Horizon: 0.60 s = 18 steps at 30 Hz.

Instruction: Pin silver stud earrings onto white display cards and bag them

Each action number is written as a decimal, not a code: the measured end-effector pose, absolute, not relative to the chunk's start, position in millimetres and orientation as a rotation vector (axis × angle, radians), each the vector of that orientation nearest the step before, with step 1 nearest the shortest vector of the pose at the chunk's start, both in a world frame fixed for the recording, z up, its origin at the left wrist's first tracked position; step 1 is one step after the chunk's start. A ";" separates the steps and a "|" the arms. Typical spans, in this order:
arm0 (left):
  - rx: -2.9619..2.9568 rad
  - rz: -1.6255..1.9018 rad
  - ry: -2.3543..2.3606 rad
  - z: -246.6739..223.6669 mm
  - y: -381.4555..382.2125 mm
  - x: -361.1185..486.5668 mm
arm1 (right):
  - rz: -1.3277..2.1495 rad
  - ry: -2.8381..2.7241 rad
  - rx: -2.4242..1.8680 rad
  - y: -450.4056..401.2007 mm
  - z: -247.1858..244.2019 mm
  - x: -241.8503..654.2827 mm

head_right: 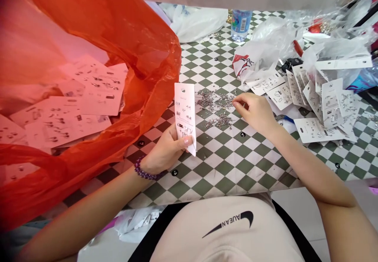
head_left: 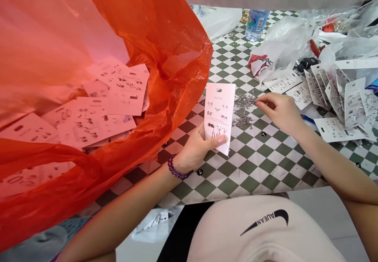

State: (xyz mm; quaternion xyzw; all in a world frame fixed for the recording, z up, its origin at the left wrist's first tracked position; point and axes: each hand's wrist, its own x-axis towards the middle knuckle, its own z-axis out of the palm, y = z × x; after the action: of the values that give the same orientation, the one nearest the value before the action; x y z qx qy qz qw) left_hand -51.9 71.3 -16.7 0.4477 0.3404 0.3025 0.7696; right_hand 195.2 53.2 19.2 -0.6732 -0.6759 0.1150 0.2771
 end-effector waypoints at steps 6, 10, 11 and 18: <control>0.926 0.670 0.754 -16.7 72.2 -52.9 | 0.066 -2.155 -1.895 70.9 2.8 191.3; 0.898 0.664 0.748 -14.2 73.6 -52.6 | 0.080 -2.197 -2.057 76.7 2.9 183.6; 0.894 0.655 0.736 -13.3 73.9 -52.4 | 0.119 -2.195 -2.095 78.8 4.1 182.6; 0.876 0.610 0.607 -8.2 73.0 -52.3 | 0.303 -2.098 -2.127 79.0 16.7 175.1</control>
State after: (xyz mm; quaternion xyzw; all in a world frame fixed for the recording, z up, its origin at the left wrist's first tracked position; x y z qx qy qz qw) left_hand -52.3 73.0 -8.2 0.4110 0.2848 0.2864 0.8173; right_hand 175.1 79.0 16.7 -0.7066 -0.6970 0.1007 0.0691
